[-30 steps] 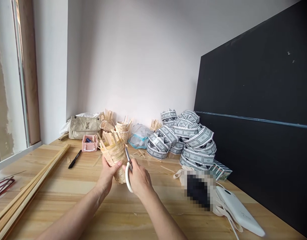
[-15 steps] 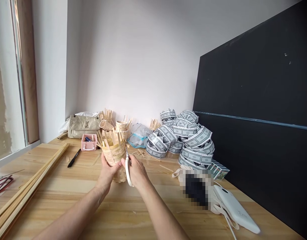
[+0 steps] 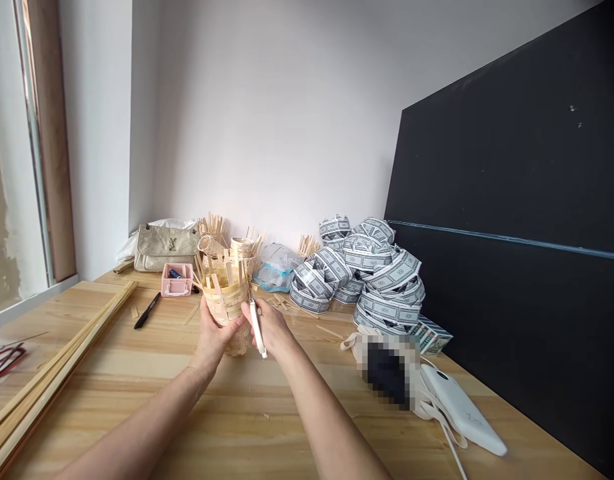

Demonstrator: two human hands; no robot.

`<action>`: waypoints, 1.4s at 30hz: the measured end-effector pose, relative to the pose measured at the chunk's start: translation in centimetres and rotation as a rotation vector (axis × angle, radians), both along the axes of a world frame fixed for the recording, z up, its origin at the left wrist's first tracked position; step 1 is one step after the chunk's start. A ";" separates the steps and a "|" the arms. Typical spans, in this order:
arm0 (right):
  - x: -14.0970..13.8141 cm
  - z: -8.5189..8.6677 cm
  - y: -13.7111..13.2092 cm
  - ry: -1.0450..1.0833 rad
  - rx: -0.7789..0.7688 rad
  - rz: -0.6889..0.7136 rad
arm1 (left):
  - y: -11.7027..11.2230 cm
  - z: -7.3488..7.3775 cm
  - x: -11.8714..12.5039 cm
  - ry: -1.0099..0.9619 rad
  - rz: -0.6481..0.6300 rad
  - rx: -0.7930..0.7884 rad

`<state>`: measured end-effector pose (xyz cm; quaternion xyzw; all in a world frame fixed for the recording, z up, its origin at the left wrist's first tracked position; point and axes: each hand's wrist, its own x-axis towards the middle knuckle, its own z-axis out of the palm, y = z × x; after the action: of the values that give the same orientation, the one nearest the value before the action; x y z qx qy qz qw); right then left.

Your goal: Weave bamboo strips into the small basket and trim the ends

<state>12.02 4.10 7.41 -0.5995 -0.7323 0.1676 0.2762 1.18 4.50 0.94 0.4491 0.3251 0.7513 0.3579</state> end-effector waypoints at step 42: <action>0.5 0.8 -2.3 -0.256 0.094 -0.089 | -0.5 -0.7 0.6 -0.076 -0.165 -0.074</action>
<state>12.47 1.78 8.18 -0.6343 -0.7412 0.0429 0.2153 1.79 3.96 0.23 0.4321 0.3007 0.7234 0.4467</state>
